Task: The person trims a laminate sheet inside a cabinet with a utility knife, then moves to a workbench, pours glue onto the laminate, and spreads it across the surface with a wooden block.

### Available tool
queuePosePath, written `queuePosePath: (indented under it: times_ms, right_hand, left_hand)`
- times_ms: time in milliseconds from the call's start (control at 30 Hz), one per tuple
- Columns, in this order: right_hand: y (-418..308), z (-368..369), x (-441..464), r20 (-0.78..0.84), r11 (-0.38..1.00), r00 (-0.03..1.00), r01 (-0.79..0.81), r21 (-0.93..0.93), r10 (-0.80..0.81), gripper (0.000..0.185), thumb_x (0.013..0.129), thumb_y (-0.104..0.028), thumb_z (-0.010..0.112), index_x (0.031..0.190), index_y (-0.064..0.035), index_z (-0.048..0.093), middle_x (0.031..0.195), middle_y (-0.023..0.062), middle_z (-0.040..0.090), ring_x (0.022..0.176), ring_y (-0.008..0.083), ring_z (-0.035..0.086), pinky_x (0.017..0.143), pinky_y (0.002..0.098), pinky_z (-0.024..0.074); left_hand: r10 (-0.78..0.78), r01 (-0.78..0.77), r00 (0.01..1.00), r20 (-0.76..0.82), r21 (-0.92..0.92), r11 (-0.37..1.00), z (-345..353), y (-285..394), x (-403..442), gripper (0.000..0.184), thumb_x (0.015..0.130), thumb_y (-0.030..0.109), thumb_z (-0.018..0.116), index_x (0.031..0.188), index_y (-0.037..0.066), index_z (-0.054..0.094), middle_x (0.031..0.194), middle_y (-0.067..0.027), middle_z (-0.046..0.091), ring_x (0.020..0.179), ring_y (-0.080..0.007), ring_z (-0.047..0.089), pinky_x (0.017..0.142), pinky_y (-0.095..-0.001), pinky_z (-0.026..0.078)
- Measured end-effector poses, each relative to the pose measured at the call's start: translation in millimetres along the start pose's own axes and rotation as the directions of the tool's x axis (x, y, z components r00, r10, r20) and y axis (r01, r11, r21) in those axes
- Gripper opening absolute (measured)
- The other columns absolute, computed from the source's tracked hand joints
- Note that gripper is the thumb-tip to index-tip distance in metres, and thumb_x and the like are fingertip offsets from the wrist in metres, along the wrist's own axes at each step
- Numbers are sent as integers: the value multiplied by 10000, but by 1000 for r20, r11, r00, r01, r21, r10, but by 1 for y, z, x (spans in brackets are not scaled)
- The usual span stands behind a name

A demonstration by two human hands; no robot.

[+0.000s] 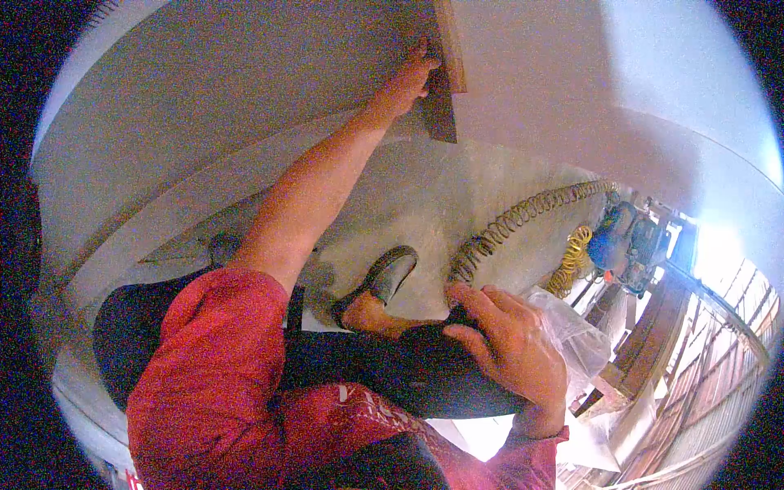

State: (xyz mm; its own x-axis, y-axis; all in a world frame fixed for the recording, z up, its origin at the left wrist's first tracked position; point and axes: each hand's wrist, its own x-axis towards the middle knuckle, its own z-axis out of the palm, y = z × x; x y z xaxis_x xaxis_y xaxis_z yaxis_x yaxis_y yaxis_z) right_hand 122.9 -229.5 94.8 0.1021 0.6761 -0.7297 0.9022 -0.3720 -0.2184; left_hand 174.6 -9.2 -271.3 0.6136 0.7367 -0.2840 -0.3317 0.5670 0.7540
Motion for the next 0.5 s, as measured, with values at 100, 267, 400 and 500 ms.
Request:
queuePosePath:
  times_ms: [100,267,400,500]
  right_hand:
    - [-1,-1,-4,-14,1000,1000,6,-7,-6,424,940,-318,700,1283,-82,617,941,151,654,892,384,668,765,471,526]
    - [-4,0,-9,-3,1000,1000,-1,-18,1,430,938,-316,703,1293,-89,621,943,149,656,893,383,669,772,470,528]
    - [1,3,-11,-12,1000,1000,-18,-6,18,435,932,-316,712,1300,-101,624,948,144,661,894,377,672,772,467,529]
    - [3,6,-10,-11,1000,1000,-25,-2,25,437,928,-314,717,1300,-104,627,952,140,664,891,373,672,772,465,530]
  left_hand:
    - [114,-109,993,-34,132,985,7,-12,9,729,1012,278,527,1629,47,215,1670,-287,194,1514,-433,283,1244,-435,266]
    - [227,-171,938,-260,221,960,52,-47,-17,657,1028,235,480,1595,-28,277,1668,-305,160,1560,-420,172,1279,-439,176]
    - [295,-219,899,-325,250,943,70,-58,-39,628,1033,203,444,1573,-77,286,1641,-325,225,1559,-415,180,1286,-423,148]
    - [273,-217,928,-255,227,949,62,-67,-37,614,1033,183,419,1571,-79,283,1645,-324,212,1552,-430,191,1284,-427,159]
